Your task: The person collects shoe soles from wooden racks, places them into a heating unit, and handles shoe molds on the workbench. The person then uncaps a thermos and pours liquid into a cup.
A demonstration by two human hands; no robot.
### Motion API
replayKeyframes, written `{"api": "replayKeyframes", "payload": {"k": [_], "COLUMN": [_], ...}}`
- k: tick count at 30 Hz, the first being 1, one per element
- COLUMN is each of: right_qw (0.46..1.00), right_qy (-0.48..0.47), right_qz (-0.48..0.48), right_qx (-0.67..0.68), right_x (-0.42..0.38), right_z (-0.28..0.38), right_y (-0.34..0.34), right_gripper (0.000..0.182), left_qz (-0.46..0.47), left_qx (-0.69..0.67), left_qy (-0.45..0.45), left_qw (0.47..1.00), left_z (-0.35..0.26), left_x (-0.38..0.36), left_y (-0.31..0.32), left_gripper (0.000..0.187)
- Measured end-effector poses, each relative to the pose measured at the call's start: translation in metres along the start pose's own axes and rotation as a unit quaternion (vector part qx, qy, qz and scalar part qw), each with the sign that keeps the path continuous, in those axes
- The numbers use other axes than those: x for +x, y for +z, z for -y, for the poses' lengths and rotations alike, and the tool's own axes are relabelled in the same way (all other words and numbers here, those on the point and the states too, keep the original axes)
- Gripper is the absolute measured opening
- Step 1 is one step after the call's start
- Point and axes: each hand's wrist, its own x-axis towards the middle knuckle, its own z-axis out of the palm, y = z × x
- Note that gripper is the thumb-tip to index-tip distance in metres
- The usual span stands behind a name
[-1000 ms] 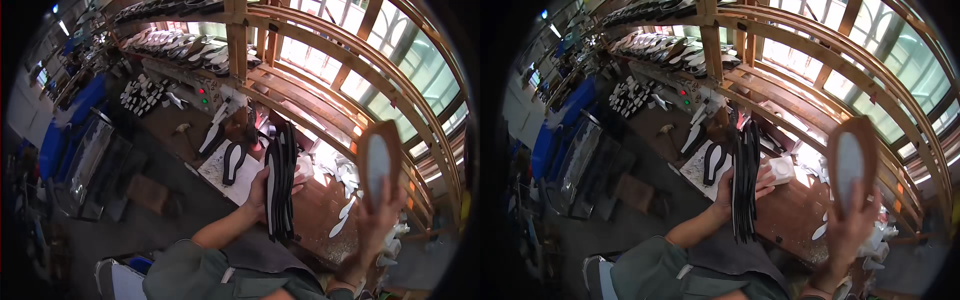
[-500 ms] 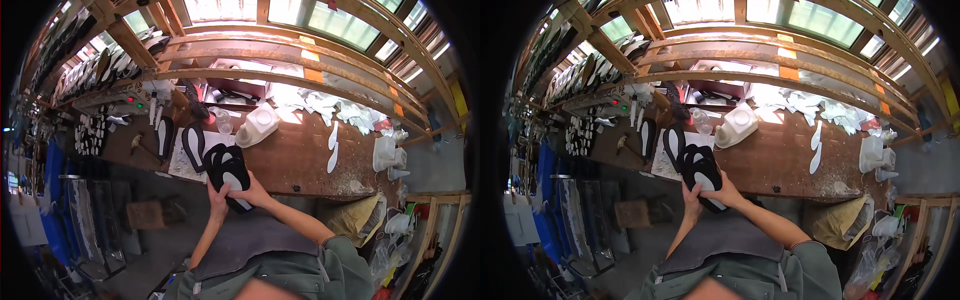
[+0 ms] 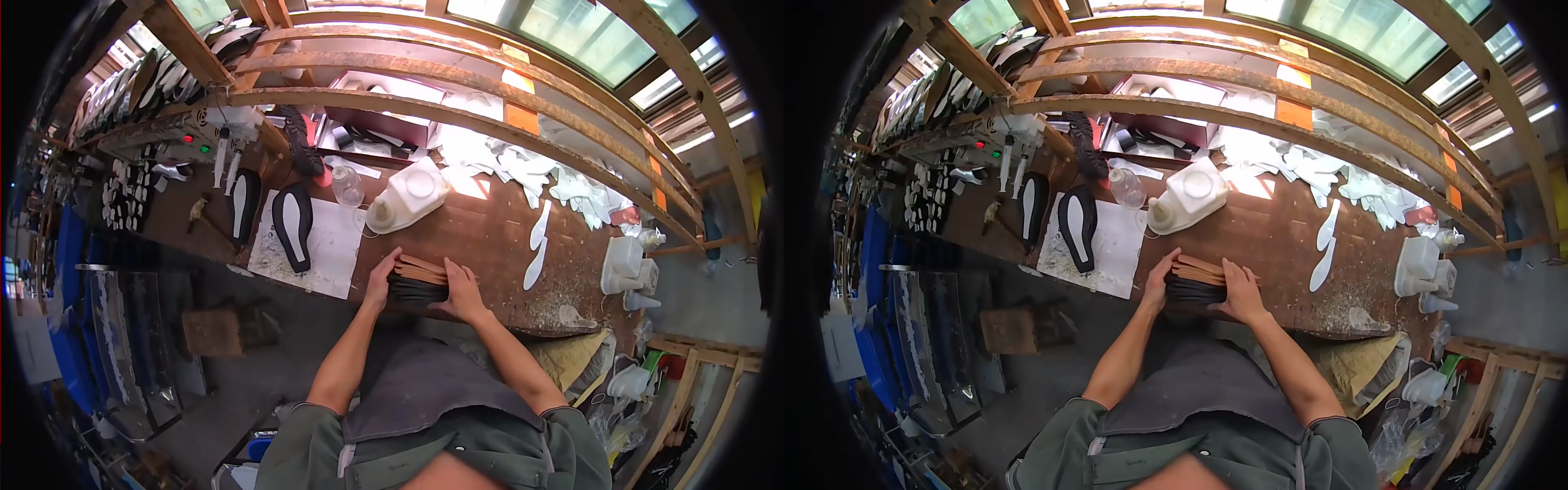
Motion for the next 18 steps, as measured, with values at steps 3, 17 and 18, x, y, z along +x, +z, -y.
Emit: {"api": "replayKeyframes", "payload": {"k": [3, 17, 18], "right_qw": [0.999, 0.995, 0.996], "right_qy": [0.031, 0.079, 0.06], "right_qz": [-0.039, -0.005, -0.002], "right_qx": [0.007, 0.06, 0.068], "right_x": [-0.001, -0.003, 0.001], "right_z": [-0.01, -0.018, -0.012], "right_y": [0.002, 0.002, -0.003], "right_gripper": [0.119, 0.087, 0.087], "left_qz": [-0.035, -0.088, -0.083], "left_qx": [0.043, 0.112, 0.126], "left_qy": [0.064, 0.106, 0.104], "left_qw": [0.996, 0.984, 0.983], "left_z": [0.004, 0.027, 0.023], "left_x": [-0.006, 0.001, 0.0], "left_y": [0.053, 0.06, 0.057], "left_gripper": [0.063, 0.062, 0.057]}}
